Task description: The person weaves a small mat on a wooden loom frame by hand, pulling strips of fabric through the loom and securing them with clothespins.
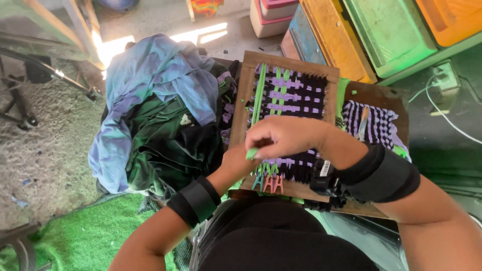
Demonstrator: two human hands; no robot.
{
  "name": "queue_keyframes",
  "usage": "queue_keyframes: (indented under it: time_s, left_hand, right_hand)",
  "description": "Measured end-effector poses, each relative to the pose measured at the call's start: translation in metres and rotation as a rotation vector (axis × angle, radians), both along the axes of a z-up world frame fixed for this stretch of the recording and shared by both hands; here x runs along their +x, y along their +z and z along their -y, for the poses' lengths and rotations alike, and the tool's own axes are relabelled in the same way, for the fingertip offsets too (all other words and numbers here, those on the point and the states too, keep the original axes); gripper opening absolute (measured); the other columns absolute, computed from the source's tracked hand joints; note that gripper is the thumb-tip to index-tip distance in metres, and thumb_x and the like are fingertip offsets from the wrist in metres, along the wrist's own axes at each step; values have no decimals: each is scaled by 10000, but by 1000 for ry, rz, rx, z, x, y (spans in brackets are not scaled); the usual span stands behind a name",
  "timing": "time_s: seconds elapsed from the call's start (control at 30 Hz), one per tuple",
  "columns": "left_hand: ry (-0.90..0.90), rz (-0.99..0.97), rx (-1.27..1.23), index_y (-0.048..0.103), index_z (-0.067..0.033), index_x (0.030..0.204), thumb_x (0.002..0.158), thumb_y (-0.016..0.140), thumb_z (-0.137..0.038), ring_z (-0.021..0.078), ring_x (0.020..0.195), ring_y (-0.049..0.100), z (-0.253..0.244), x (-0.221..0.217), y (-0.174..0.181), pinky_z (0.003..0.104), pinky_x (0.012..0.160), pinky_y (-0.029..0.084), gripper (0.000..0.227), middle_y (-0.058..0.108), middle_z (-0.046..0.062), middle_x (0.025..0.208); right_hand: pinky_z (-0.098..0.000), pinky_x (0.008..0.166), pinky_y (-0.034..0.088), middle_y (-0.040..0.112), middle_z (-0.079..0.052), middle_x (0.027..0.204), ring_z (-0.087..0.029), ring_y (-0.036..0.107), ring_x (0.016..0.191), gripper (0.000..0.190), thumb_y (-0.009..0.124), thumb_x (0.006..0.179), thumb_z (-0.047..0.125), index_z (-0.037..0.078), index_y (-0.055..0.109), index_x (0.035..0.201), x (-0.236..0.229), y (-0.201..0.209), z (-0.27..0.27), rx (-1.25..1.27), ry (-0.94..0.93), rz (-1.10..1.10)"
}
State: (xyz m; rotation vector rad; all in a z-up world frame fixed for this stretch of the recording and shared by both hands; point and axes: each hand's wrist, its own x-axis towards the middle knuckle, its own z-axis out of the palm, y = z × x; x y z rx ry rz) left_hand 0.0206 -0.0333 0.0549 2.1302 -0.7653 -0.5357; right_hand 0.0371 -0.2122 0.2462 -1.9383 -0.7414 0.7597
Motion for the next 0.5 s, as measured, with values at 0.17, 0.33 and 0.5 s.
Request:
queue_keyframes:
  time_s: [0.17,0.33,0.5]
  left_hand:
    - [-69,121,-116,695,-216,1125,912,656,-333,375,848,718,-4,4,-43,479,674,559,247,749,116,941]
    - [-148,299,62,676,-172,1112,875,635,-197,384,782,688,-4,-4,-46,511,600,512,241,717,116,850]
    - [-197,575,194,686,-152,1173,849,636,-126,329,629,676,-14,-16,-54,467,524,504,329,672,109,716]
  right_hand:
    - [-336,784,548,695,-63,971,-203,684,877,178,702,920,171,63,750,1053,-23,-17,-6,40,-14,140]
    - [-363,731,553,738,-66,918,-225,705,801,328,699,840,149,106,690,1165,-25,-66,1,-218,-377,39]
    - [-417,737,576,764,-101,910,-276,732,832,214,739,785,115,76,780,991,-22,-167,19,-456,-491,37]
